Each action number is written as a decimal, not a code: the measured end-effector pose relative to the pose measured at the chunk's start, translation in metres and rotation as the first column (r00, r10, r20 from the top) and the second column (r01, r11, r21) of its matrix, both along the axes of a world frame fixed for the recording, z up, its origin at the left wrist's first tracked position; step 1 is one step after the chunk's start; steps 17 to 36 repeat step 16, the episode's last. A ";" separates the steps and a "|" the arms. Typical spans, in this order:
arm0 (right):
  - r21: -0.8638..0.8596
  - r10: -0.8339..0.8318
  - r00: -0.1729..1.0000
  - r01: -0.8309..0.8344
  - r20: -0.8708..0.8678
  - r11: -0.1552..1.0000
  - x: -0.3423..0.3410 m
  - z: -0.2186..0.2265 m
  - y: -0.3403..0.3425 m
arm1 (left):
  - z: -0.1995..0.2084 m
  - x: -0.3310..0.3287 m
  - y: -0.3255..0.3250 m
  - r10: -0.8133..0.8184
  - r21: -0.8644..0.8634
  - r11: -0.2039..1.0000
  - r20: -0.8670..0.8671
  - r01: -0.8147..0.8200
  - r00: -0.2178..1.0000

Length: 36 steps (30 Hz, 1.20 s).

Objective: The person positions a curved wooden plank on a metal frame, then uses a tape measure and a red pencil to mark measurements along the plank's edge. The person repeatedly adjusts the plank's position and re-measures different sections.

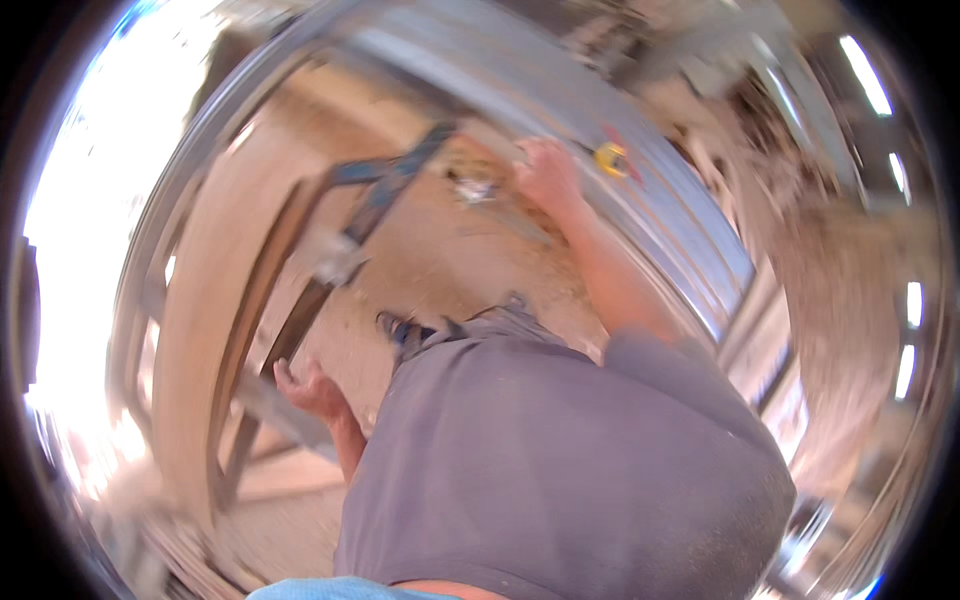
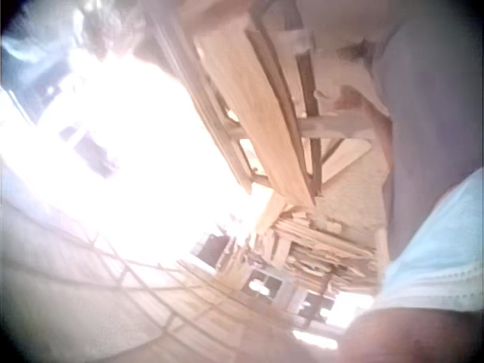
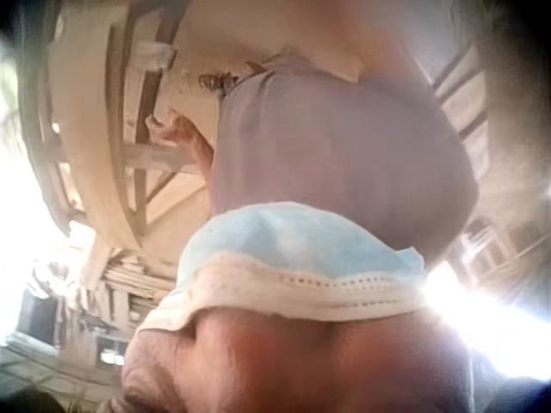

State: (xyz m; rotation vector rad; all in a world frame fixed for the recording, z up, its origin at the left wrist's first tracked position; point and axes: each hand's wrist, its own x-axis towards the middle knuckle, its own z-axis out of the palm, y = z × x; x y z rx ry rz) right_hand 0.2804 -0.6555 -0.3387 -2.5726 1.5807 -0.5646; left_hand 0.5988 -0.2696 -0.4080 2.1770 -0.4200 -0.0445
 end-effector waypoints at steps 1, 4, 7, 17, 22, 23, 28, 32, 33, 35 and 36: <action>-0.112 -0.069 0.994 0.060 -0.080 0.992 -0.036 -0.001 -0.009 | -0.005 -0.009 -0.009 -0.062 -0.062 0.996 -0.084 0.057 0.995; -0.235 -0.254 0.953 0.211 -0.168 0.949 -0.108 -0.005 -0.027 | -0.004 -0.039 -0.045 -0.218 -0.164 0.970 -0.254 0.180 0.942; -0.062 -0.255 0.967 0.254 -0.003 0.965 -0.192 -0.048 -0.052 | 0.019 -0.083 -0.095 -0.350 -0.179 0.934 -0.297 0.309 0.888; 0.214 -0.378 0.867 0.322 0.323 0.922 -0.206 -0.029 -0.055 | 0.035 -0.265 -0.175 -0.729 -0.337 0.671 -0.465 0.661 0.503; 0.214 -0.378 0.867 0.322 0.323 0.922 -0.206 -0.029 -0.055 | 0.035 -0.265 -0.175 -0.729 -0.337 0.671 -0.465 0.661 0.503; 0.214 -0.378 0.867 0.322 0.323 0.922 -0.206 -0.029 -0.055 | 0.035 -0.265 -0.175 -0.729 -0.337 0.671 -0.465 0.661 0.503; 0.214 -0.378 0.867 0.322 0.323 0.922 -0.206 -0.029 -0.055 | 0.035 -0.265 -0.175 -0.729 -0.337 0.671 -0.465 0.661 0.503; 0.214 -0.378 0.867 0.322 0.323 0.922 -0.206 -0.029 -0.055 | 0.035 -0.265 -0.175 -0.729 -0.337 0.671 -0.465 0.661 0.503; 0.214 -0.378 0.867 0.322 0.323 0.922 -0.206 -0.029 -0.055 | 0.035 -0.265 -0.175 -0.729 -0.337 0.671 -0.465 0.661 0.503; 0.214 -0.378 0.867 0.322 0.323 0.922 -0.206 -0.029 -0.055 | 0.035 -0.265 -0.175 -0.729 -0.337 0.671 -0.465 0.661 0.503; 0.214 -0.378 0.867 0.322 0.323 0.922 -0.206 -0.029 -0.055 | 0.035 -0.265 -0.175 -0.729 -0.337 0.671 -0.465 0.661 0.503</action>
